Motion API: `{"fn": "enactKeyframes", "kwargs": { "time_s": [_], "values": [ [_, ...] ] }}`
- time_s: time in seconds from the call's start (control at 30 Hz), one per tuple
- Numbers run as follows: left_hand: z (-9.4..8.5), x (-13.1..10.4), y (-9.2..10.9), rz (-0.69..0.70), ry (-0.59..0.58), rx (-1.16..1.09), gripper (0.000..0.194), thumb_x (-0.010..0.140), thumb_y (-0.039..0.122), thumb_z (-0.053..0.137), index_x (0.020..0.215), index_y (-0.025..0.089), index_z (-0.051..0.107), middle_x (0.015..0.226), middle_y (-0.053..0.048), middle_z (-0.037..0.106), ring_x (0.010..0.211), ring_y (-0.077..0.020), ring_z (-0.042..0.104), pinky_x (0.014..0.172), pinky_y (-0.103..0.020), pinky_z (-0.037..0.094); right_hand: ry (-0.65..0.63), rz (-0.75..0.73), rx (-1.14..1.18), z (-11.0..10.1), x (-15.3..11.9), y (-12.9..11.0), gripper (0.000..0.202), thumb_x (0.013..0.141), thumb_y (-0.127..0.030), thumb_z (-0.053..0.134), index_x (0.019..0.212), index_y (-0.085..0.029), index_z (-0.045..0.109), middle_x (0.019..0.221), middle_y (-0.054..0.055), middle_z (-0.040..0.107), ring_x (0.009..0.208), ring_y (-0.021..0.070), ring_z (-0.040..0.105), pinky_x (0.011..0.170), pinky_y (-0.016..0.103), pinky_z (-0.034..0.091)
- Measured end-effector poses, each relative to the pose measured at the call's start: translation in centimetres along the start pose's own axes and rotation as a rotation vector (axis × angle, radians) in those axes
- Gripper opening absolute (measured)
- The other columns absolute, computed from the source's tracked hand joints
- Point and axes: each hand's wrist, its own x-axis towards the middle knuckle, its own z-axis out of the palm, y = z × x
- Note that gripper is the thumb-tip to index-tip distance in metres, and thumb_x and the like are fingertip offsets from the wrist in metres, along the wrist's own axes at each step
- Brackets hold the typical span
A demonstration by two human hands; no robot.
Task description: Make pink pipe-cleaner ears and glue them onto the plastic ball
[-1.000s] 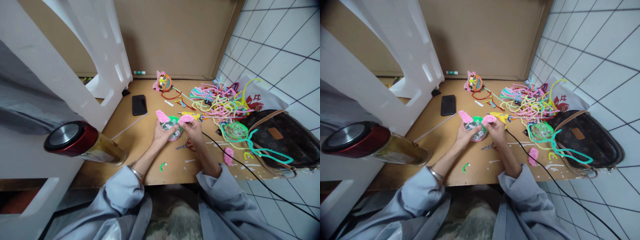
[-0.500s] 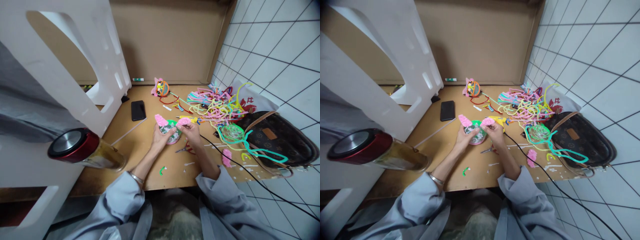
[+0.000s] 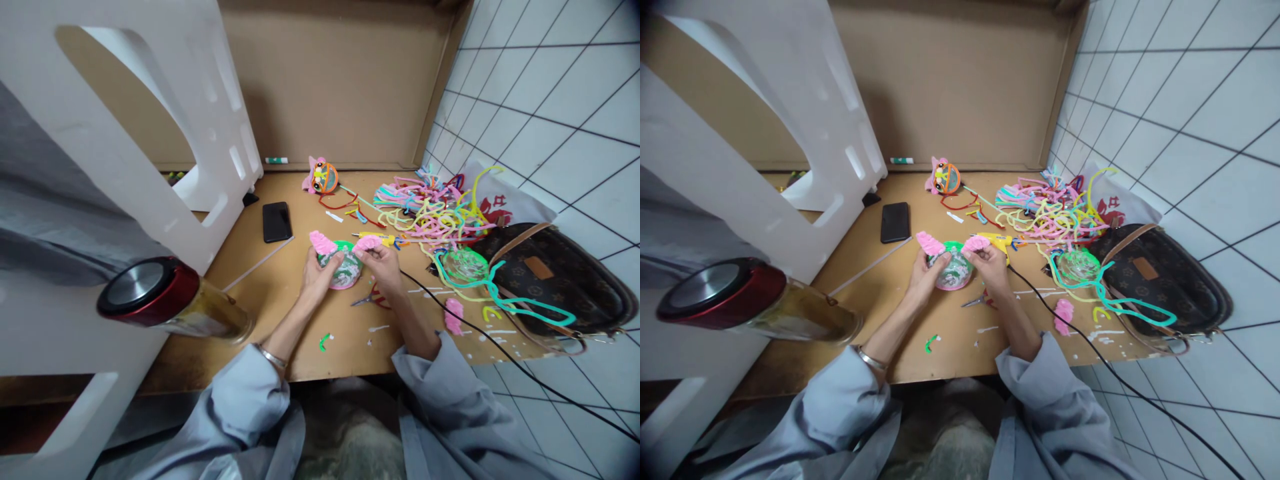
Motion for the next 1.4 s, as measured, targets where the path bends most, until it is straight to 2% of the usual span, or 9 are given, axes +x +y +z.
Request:
{"fn": "enactKeyframes", "kwargs": {
  "time_s": [0.2,0.37,0.7,1.03,1.4],
  "values": [
    [-0.1,0.0,0.1,0.010,0.009,0.013,0.055,0.070,0.051,0.082,0.110,0.019,0.061,0.099,-0.006,0.073,0.093,-0.0214,0.070,0.089,-0.034,0.055,-0.021,0.016,-0.030,-0.1,-0.1,-0.5,0.047,0.052,-0.059,0.087,0.073,-0.021,0.071,0.073,0.002,0.076,0.068,0.0194,0.068,0.069,0.035,0.059],
    [0.0,-0.1,0.3,0.013,0.013,0.014,0.055,0.070,0.051,0.082,0.110,0.019,0.062,0.100,-0.006,0.073,0.093,-0.0214,0.069,0.090,-0.034,0.054,0.018,-0.002,0.013,0.1,-0.2,-0.5,0.048,0.050,-0.058,0.089,0.075,-0.020,0.072,0.078,0.002,0.077,0.073,0.0188,0.068,0.077,0.035,0.059],
    [0.1,-0.1,0.4,0.016,0.011,0.011,0.055,0.069,0.051,0.082,0.110,0.019,0.062,0.102,-0.006,0.073,0.094,-0.0216,0.070,0.090,-0.034,0.055,-0.013,-0.038,-0.024,-0.2,0.1,0.2,0.047,0.058,-0.060,0.085,0.080,-0.020,0.073,0.082,0.004,0.077,0.080,0.0210,0.070,0.079,0.037,0.058],
    [0.0,-0.1,0.2,0.028,0.010,0.021,0.057,0.070,0.054,0.081,0.111,0.020,0.062,0.104,-0.007,0.073,0.096,-0.0216,0.069,0.092,-0.035,0.054,0.022,-0.044,0.059,0.0,0.0,0.2,0.050,0.052,-0.057,0.090,0.081,-0.021,0.071,0.079,0.002,0.074,0.072,0.0165,0.065,0.073,0.032,0.057],
    [-0.1,-0.1,0.3,0.034,0.012,0.016,0.058,0.070,0.056,0.081,0.111,0.019,0.063,0.104,-0.007,0.072,0.095,-0.0218,0.068,0.092,-0.036,0.053,0.002,-0.049,0.081,-0.1,0.1,0.5,0.050,0.050,-0.050,0.092,0.084,-0.021,0.068,0.080,0.001,0.073,0.073,0.0168,0.066,0.073,0.032,0.056]
  ]
}}
